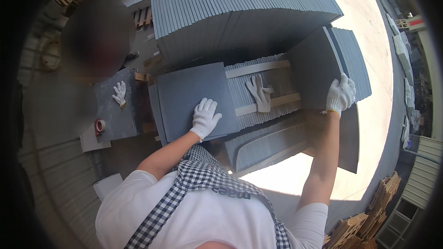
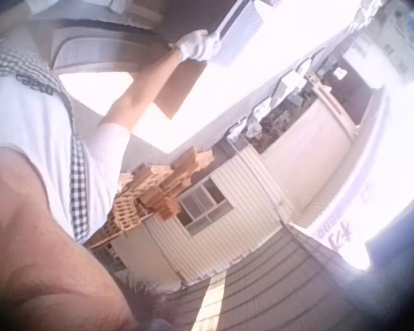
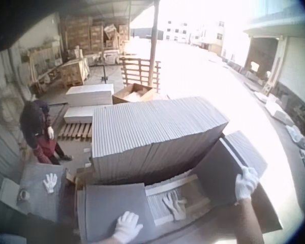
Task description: The person repeatedly picks up gray rectangular sheets from a stack and places them into a wooden crate lined with corrugated material. The person handles the sheets one at a time, aligning them within the crate. A coworker is visible nearby handling similar sheets.
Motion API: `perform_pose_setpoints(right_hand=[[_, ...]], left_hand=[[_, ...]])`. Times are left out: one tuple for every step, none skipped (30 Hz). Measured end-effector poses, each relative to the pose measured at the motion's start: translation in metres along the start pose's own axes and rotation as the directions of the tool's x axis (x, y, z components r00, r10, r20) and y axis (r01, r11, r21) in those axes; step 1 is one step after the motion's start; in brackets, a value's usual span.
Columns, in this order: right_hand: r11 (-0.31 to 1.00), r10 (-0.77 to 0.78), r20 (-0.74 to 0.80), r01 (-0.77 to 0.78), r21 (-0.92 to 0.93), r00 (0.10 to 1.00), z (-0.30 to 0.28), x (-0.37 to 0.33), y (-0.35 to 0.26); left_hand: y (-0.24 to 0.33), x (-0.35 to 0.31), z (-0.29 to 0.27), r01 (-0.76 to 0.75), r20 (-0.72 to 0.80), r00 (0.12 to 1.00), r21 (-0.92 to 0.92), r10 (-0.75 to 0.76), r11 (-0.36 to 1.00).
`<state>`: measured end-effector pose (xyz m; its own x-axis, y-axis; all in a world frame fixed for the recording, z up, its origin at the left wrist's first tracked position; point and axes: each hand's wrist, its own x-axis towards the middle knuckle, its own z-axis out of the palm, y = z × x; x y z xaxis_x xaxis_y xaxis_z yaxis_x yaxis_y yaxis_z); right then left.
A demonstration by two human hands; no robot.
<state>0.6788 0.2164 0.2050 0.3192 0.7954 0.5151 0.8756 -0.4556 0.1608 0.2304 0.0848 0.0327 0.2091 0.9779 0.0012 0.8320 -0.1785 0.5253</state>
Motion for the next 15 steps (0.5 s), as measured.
perform_pose_setpoints(right_hand=[[0.999,-0.044,-0.031,0.043,-0.019,0.999,0.001,-0.004,0.003],[0.998,-0.065,-0.022,0.065,-0.006,0.998,0.003,-0.005,0.005],[0.997,-0.078,-0.012,0.078,-0.006,0.997,0.005,-0.005,0.011],[0.997,-0.072,0.022,0.072,-0.007,0.997,0.007,-0.001,0.018],[0.998,-0.062,0.058,0.062,-0.010,0.996,0.010,0.000,0.023],[0.999,-0.029,0.107,0.032,-0.021,0.994,0.010,0.003,0.023],[0.999,0.006,0.116,0.000,-0.050,0.993,0.004,0.005,0.011],[0.997,0.019,0.150,-0.008,-0.073,0.988,0.001,0.009,0.010],[0.997,0.059,0.184,-0.050,-0.055,0.981,-0.004,0.012,0.003],[0.997,0.067,0.188,-0.060,-0.040,0.980,-0.004,0.014,0.004],[0.996,0.087,0.234,-0.081,-0.036,0.968,-0.010,0.018,-0.005],[0.996,0.089,0.249,-0.079,-0.049,0.964,-0.005,0.022,0.004],[0.994,0.107,0.272,-0.093,-0.064,0.956,-0.005,0.022,0.005],[0.992,0.119,0.283,-0.106,-0.063,0.952,-0.006,0.025,0.010],[0.992,0.126,0.300,-0.115,-0.055,0.946,-0.005,0.024,0.011]], left_hand=[[0.000,0.001,-0.004,0.001,0.029,1.000,-0.005,-0.001,1.000],[-0.004,-0.001,0.001,-0.030,-0.028,0.999,0.014,0.031,0.999],[-0.004,0.000,-0.001,-0.034,-0.004,0.999,0.013,0.034,0.999],[-0.002,0.003,-0.004,-0.048,0.024,0.999,0.009,0.047,0.999],[-0.003,0.003,-0.007,-0.065,0.055,0.996,0.005,0.065,0.998],[-0.004,0.003,-0.006,-0.079,0.053,0.995,0.012,0.079,0.997],[-0.011,-0.003,0.005,-0.100,-0.052,0.993,0.034,0.102,0.994],[-0.010,-0.003,0.004,-0.091,-0.006,0.996,0.031,0.091,0.995],[-0.010,-0.002,0.000,-0.078,0.039,0.996,0.042,0.076,0.996],[-0.010,-0.002,0.000,-0.086,0.038,0.996,0.041,0.084,0.995],[-0.011,-0.003,0.000,-0.080,0.032,0.996,0.051,0.078,0.996],[-0.009,-0.001,0.001,-0.096,0.034,0.995,0.044,0.095,0.994],[-0.010,-0.002,0.001,-0.099,0.035,0.995,0.049,0.097,0.994],[-0.010,0.000,0.005,-0.111,0.026,0.994,0.048,0.109,0.993],[-0.012,-0.001,0.007,-0.123,0.013,0.992,0.055,0.122,0.991]])
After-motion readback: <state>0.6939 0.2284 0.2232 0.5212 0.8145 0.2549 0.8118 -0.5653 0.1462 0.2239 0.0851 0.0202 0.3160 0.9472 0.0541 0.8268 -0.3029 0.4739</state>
